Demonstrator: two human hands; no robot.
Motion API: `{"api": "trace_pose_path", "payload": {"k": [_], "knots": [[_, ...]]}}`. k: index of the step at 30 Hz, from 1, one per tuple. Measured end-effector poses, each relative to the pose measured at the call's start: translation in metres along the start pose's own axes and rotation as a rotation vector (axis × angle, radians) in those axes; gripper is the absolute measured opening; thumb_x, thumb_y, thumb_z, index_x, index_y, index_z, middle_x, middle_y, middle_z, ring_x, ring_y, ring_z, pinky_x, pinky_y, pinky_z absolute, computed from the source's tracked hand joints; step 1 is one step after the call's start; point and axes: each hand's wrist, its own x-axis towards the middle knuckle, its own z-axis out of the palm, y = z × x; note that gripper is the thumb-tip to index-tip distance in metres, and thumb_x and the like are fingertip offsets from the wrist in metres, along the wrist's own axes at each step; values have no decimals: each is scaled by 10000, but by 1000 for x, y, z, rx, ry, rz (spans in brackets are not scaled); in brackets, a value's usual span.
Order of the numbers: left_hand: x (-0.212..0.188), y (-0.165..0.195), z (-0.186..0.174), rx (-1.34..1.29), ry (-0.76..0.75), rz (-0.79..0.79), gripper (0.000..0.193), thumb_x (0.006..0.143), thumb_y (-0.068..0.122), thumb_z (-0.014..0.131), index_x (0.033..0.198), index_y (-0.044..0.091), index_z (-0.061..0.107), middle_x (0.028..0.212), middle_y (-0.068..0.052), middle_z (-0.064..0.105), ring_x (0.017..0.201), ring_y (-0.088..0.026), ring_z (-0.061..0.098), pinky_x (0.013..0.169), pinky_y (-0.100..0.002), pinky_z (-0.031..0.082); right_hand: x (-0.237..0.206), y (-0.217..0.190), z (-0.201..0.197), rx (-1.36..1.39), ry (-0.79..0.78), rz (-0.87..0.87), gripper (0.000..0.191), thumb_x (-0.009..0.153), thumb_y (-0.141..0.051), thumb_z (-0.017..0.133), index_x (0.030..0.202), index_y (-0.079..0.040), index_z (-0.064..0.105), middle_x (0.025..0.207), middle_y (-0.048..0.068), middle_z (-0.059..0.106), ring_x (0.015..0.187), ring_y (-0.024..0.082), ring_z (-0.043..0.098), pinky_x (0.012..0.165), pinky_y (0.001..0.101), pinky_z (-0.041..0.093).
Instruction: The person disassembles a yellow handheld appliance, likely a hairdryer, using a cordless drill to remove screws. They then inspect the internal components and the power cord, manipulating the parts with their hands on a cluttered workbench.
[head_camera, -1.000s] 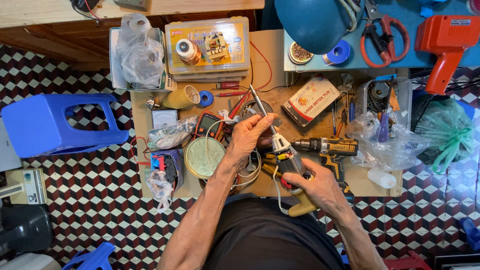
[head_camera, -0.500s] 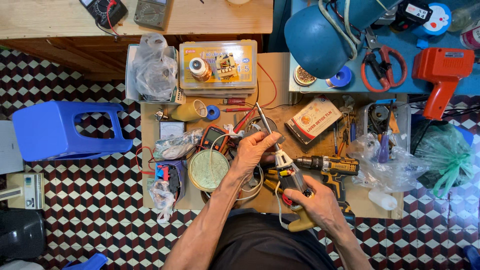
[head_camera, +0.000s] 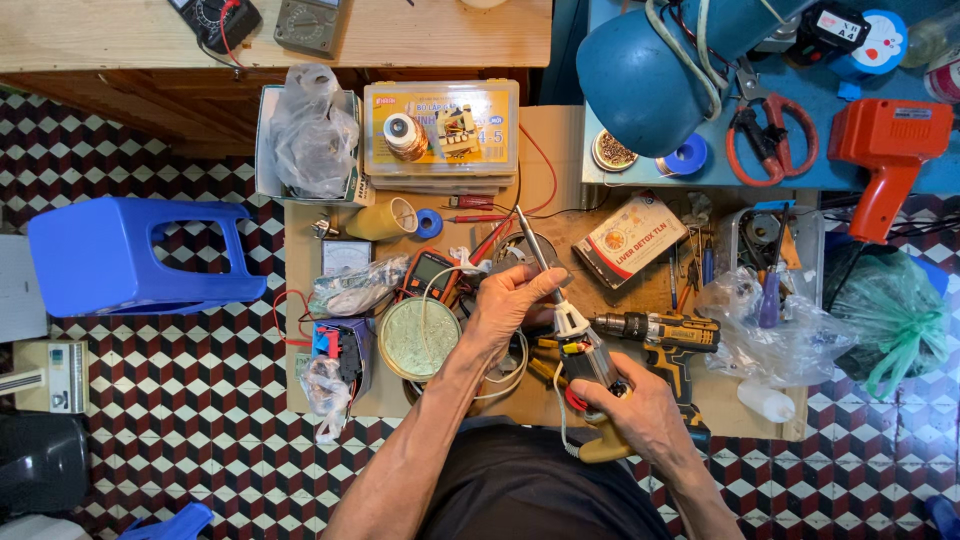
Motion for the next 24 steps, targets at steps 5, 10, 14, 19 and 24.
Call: {"api": "trace_pose_path", "payload": {"k": [5, 10, 14, 19, 24], "knots": [[-7, -1, -3, 63, -51, -18, 391, 931, 369, 725, 1095, 15, 747, 982, -71, 775, 823, -92, 727, 749, -216, 603, -4, -3, 4, 37, -11, 1, 616, 765, -438, 759, 1262, -78, 706, 938, 111, 791, 808, 196, 753, 753, 347, 599], [-6, -9, -4, 130, -112, 5, 493, 985, 415, 676, 1224, -10, 743, 1103, -88, 776, 878, -86, 687, 776, -217, 545, -9, -3, 2, 78, -34, 17, 583, 784, -406, 752, 1253, -62, 710, 872, 132, 783, 750, 205, 750, 710, 351, 603], [-9, -17, -4, 45, -188, 25, 493, 976, 396, 645, 1276, 8, 684, 1176, -93, 757, 976, -97, 720, 854, -228, 589, -12, 4, 2, 79, -32, -1, 580, 794, -397, 746, 1274, -78, 688, 882, 109, 780, 764, 196, 752, 716, 340, 602], [-10, -18, -2, 32, -190, 27, 461, 1001, 366, 644, 1224, -34, 689, 1168, -133, 751, 975, -133, 718, 852, -254, 595, -14, 5, 2, 74, -14, -96, 566, 796, -390, 763, 1253, -61, 705, 931, 89, 791, 838, 181, 741, 767, 325, 586], [-13, -17, 3, -15, -125, 46, 437, 973, 355, 678, 1179, -30, 692, 1121, -153, 758, 976, -156, 738, 858, -265, 618, -21, 0, 9, -94, 124, -104, 578, 795, -407, 766, 1263, -81, 674, 895, 88, 767, 771, 164, 730, 722, 331, 586]]}}
